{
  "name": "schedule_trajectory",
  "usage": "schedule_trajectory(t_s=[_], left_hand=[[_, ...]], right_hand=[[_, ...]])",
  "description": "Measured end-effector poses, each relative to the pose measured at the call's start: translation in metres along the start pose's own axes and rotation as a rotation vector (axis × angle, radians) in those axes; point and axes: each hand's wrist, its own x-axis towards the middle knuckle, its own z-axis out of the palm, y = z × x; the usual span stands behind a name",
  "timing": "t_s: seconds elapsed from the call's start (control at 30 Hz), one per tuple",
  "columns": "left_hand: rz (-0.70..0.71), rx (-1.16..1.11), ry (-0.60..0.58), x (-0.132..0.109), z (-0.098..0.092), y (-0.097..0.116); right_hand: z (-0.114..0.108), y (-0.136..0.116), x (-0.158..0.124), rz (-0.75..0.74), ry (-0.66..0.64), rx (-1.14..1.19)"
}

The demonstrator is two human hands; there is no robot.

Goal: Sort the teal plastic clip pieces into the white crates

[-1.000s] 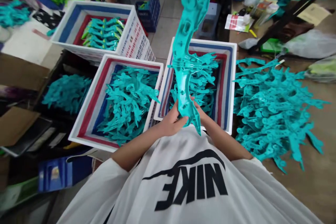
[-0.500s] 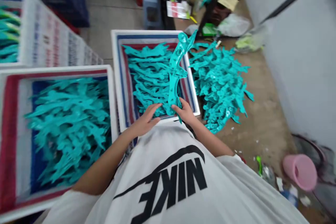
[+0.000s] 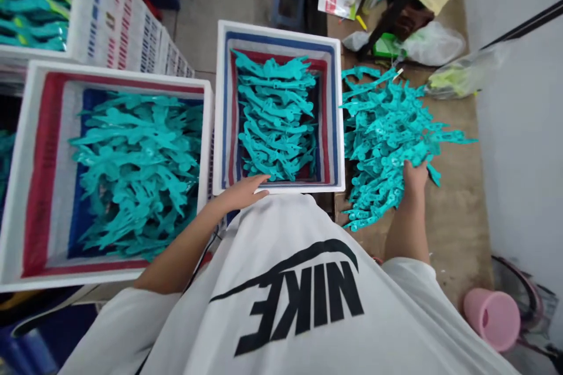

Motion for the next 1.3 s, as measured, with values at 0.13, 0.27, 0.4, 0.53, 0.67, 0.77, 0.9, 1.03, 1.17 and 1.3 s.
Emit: schedule_trajectory(t_s=[0.13, 0.27, 0.4, 0.53, 0.67, 0.77, 0.9, 1.03, 1.17, 1.3], left_hand=[[-0.103, 0.115, 0.027, -0.014, 0.010, -0.020], [-0.309, 0.271, 0.017, -0.033, 0.031, -0.037], [-0.397, 0.215, -0.094, -0.056, 0.066, -0.047], [-0.426, 0.102, -0.091, -0.084, 0.108, -0.056], [-0.488, 0.039, -0.022, -0.096, 0.131, -0.058], [-0.477, -0.008, -0.004, -0.090, 0.133, -0.060], [-0.345, -0.053, 0.036, -0.072, 0.110, -0.060], [-0.135, -0.190, 0.114, -0.043, 0.061, -0.036], [0.092, -0.576, 0.166, -0.010, 0.017, 0.020], [0.381, -1.012, 0.348, 0.014, -0.005, 0.057]], right_hand=[[0.084, -0.054, -0.003, 0.239, 0.106, -0.063], [0.218, -0.143, -0.037, 0.083, -0.486, -0.196], [0.348, -0.185, -0.080, 0.150, -0.918, -0.266], [0.446, -0.172, -0.093, 0.378, -1.081, -0.397], [0.502, -0.152, -0.063, 0.298, -1.054, -0.475], [0.503, -0.152, -0.036, 0.166, -1.101, -0.427], [0.429, -0.168, -0.019, 0.135, -1.223, -0.263], [0.286, -0.200, -0.004, 0.221, -1.256, -0.041], [0.166, -0.260, -0.014, 0.018, -1.041, 0.226], [0.138, -0.339, -0.075, -0.512, -0.893, 0.207]])
